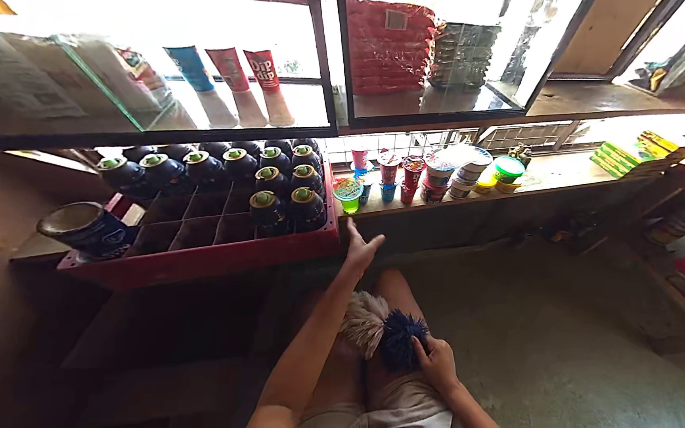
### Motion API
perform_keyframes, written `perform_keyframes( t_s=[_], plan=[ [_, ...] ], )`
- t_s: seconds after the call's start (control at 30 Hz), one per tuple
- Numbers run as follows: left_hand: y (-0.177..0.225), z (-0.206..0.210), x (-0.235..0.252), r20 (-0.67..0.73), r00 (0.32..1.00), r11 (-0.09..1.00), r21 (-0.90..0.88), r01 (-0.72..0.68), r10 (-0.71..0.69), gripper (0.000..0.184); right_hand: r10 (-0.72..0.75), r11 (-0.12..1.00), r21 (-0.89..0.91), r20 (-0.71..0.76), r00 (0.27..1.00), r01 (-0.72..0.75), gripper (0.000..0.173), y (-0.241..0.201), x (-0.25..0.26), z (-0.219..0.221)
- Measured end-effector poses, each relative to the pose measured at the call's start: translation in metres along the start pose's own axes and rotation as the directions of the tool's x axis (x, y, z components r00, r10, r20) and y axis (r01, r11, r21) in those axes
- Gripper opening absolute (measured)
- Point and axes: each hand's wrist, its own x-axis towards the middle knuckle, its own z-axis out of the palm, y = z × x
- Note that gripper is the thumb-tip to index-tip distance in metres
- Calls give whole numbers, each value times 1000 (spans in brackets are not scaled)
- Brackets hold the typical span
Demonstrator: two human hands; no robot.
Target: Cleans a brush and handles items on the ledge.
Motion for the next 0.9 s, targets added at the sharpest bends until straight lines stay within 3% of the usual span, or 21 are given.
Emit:
perform_keyframes(
  t_s=[0.07,0.13,0.2,0.23,0.3,0.33,0.37,0.43,0.5,0.57,0.73,0.9],
  plan=[
    [31,-22,-35,187,982,999,18,-46,41,86,-8,1000,4,-20,1000,8,56,1,-1,2],
    [75,-51,-58,233,940,964,28,-263,250,63,-37,999,-6,-47,998,36,55,0,-1,3],
    [119,-83,-63,136,817,805,143,-576,561,50,-58,998,-21,-66,996,56,55,2,1,4],
    [142,-100,-61,65,735,702,248,-667,675,46,-69,997,-28,-75,995,67,55,3,2,5],
    [188,-127,-44,-67,615,583,415,-699,786,46,-84,996,-37,-82,993,82,56,3,3,5],
    [210,-138,-30,-106,599,570,473,-672,794,49,-89,995,-45,-79,993,86,56,2,3,5],
    [230,-147,-13,-128,616,584,509,-632,778,53,-89,995,-46,-77,993,86,56,1,3,5],
    [260,-158,31,-158,711,664,537,-521,685,63,-78,996,-51,-72,994,75,57,0,4,4],
    [275,-163,77,-185,835,770,526,-361,518,71,-65,997,-45,-68,996,62,56,0,3,2],
    [275,-165,119,-238,909,871,443,-212,342,72,-52,998,-52,-79,996,48,56,0,1,1],
    [268,-159,163,-437,873,969,201,-141,218,79,-64,996,-62,-37,997,62,48,-8,-1,-6],
    [281,-157,177,-436,887,957,289,-26,156,85,-68,997,-46,19,998,69,44,-7,3,-7]
  ],
)
